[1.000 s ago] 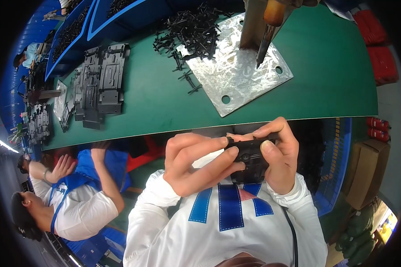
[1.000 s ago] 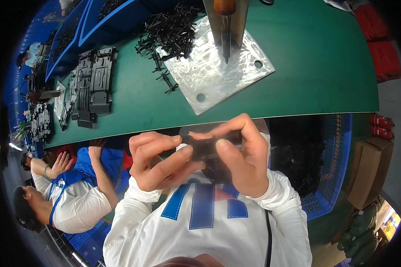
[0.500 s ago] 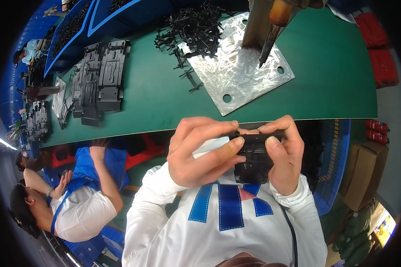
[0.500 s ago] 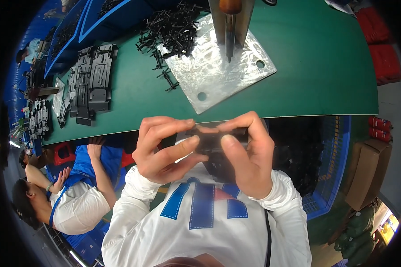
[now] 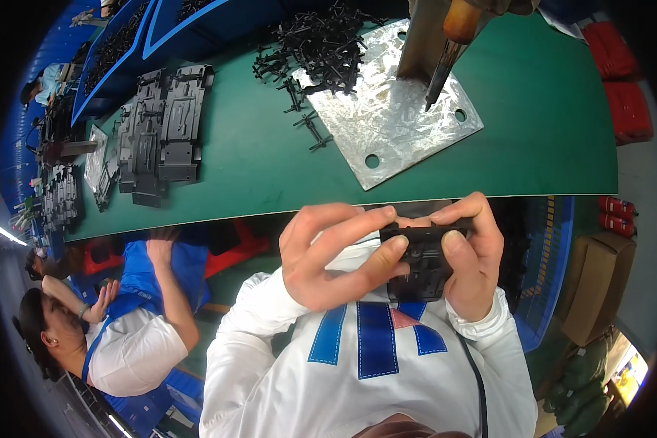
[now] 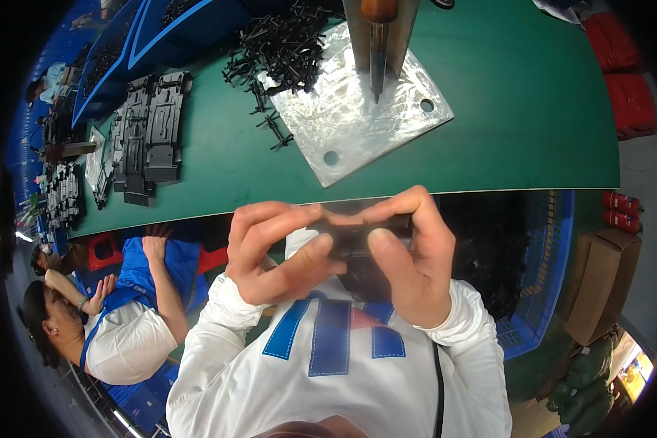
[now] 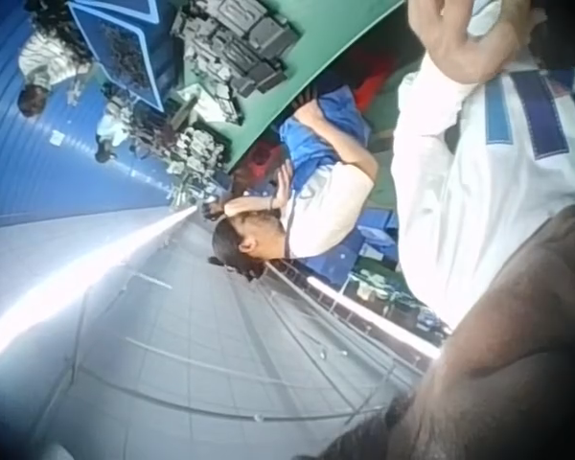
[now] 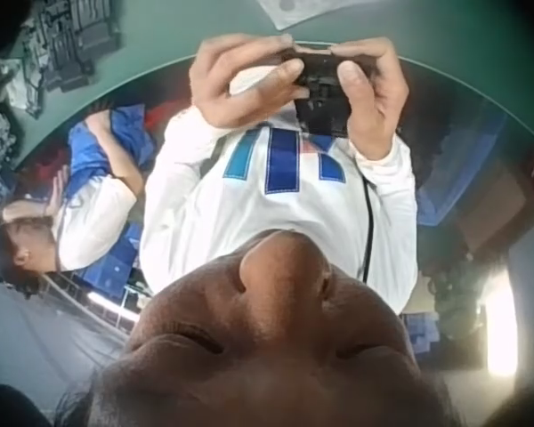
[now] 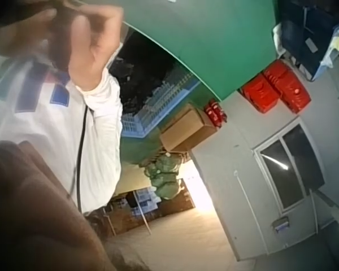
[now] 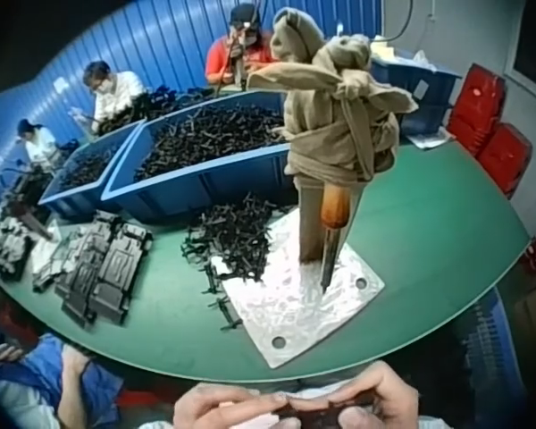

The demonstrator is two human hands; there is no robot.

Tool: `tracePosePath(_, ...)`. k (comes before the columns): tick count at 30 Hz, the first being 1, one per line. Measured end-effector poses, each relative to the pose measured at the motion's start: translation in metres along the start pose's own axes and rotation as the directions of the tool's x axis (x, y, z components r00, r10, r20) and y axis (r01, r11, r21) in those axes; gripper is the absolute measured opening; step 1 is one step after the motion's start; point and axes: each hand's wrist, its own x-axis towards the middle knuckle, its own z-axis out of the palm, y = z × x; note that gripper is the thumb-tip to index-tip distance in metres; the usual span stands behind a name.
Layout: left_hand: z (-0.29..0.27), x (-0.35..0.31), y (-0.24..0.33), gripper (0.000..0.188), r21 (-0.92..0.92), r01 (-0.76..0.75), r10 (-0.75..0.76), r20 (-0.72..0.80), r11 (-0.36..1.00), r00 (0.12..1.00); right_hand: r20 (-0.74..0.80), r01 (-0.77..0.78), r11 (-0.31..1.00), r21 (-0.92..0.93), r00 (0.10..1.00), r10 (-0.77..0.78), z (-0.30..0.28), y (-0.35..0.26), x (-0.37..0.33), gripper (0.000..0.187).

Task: Assembling small plastic components onto a toy vehicle chassis using an industrial heat-staking tool.

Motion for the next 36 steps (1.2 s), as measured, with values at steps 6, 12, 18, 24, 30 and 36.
tracePosePath(6, 0.01, -0.003, -0.003, 0.034, -0.133, 0.06, -0.067, -0.05, 0.989, 0.996, -0.018, -0.015, 0.997, -0.078, 1.0, 0.013, 0.0, 0.002, -0.003, 0.018)
tracePosePath(12, 0.004, 0.007, 0.001, 0.052, -0.444, 0.344, -0.302, 0.165, 0.828, 0.939, 0.037, -0.041, 0.999, -0.026, 0.998, 0.042, -0.008, 0.006, 0.003, 0.027)
tracePosePath(18, 0.005, 0.007, 0.006, 0.041, -0.529, 0.512, -0.427, 0.285, 0.676, 0.858, 0.064, -0.156, 0.988, -0.02, 0.986, 0.157, -0.014, 0.013, 0.016, 0.058)
tracePosePath(24, 0.019, -0.002, 0.007, 0.038, -0.605, 0.586, -0.644, 0.153, 0.539, 0.75, 0.089, 0.4, 0.608, -0.686, 0.876, -0.475, -0.005, 0.024, 0.01, 0.052)
tracePosePath(30, 0.015, 0.003, 0.009, 0.037, -0.667, 0.593, -0.675, 0.18, 0.452, 0.716, 0.278, 0.5, 0.407, -0.764, 0.825, -0.492, 0.001, 0.033, 0.004, 0.07)
tracePosePath(36, 0.01, 0.006, 0.008, 0.041, -0.7, 0.631, -0.659, 0.305, 0.334, 0.687, 0.184, 0.41, 0.622, -0.667, 0.9, -0.396, 0.001, 0.03, 0.001, 0.063)
